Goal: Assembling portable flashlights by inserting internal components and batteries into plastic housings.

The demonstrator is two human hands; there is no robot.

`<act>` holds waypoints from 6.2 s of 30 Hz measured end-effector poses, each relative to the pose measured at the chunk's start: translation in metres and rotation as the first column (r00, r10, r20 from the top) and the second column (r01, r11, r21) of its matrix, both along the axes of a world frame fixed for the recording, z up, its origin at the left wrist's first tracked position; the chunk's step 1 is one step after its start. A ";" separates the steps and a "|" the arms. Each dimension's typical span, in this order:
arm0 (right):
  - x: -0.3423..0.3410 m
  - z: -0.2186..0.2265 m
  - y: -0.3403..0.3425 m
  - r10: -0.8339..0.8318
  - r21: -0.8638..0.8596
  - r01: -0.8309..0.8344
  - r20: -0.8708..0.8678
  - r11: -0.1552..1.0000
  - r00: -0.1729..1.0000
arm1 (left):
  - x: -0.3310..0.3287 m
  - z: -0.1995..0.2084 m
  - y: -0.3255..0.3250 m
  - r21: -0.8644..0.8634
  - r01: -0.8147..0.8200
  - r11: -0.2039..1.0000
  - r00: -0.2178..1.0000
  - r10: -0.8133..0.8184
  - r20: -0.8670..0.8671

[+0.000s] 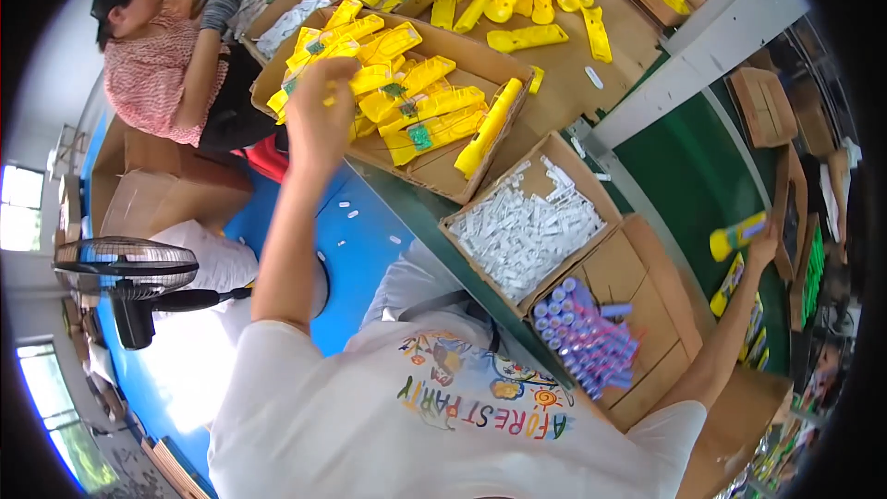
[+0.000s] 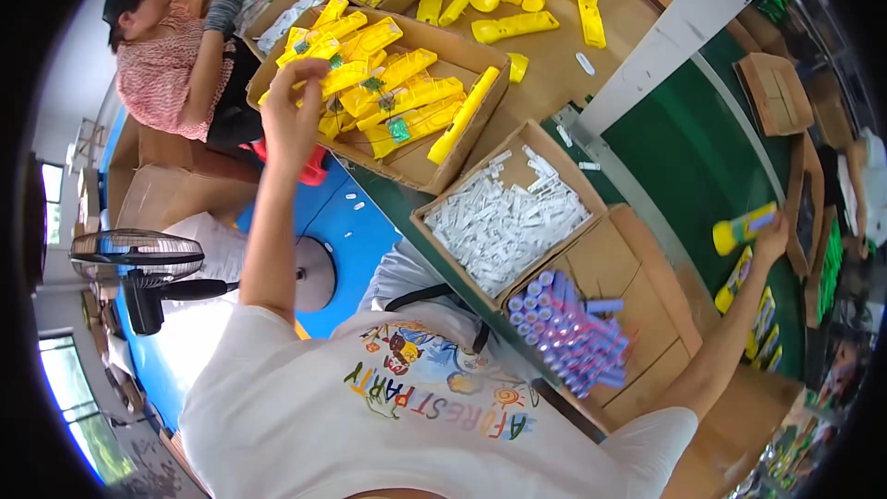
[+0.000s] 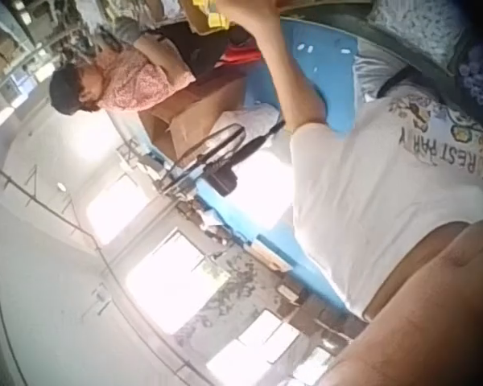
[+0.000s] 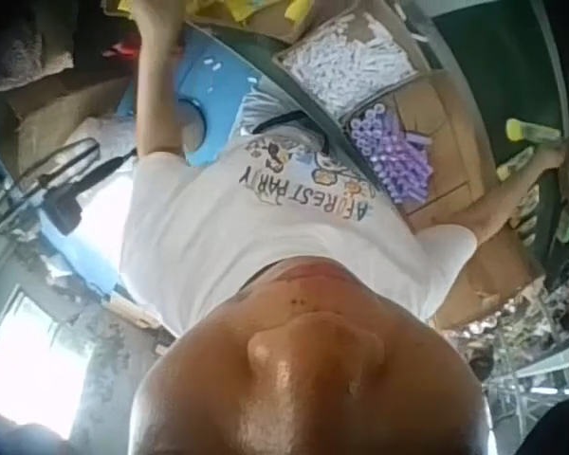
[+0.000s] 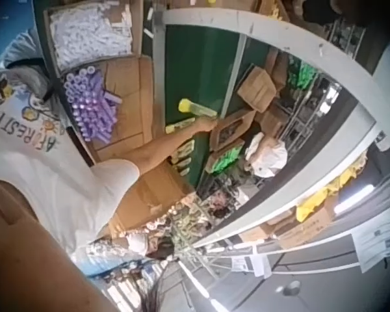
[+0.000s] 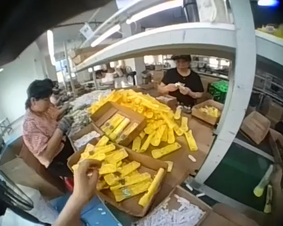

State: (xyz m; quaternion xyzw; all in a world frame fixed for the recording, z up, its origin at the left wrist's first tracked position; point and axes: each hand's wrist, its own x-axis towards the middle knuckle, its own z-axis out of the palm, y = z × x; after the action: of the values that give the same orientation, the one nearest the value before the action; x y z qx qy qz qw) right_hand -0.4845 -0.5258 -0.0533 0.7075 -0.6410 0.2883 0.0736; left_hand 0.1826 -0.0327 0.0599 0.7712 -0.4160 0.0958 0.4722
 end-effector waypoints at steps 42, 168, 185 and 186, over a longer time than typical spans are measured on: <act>0.334 0.114 0.424 0.511 0.048 -0.851 0.782 0.522 0.358 | -0.191 -0.035 0.005 -0.498 0.675 0.545 0.008 -0.680 -0.733; 0.341 0.143 0.367 0.394 0.505 -0.856 0.768 0.115 0.505 | -0.179 -0.059 0.015 -0.395 0.627 0.672 0.032 -0.529 -0.848; 0.336 0.129 0.380 0.283 0.484 -0.854 0.806 0.191 0.520 | -0.183 -0.053 0.020 -0.491 0.705 0.512 -0.167 -0.553 -0.817; 0.336 0.129 0.381 0.210 0.475 -0.846 0.825 0.243 0.524 | -0.182 -0.054 0.020 -0.491 0.718 0.493 -0.173 -0.558 -0.812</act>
State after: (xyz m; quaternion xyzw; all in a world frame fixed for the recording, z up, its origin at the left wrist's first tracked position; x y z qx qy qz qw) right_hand -0.1484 -0.1443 0.0753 0.6879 -0.3681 0.1455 -0.6084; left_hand 0.0009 -0.0126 0.0063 0.3737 -0.3830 -0.6512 0.5381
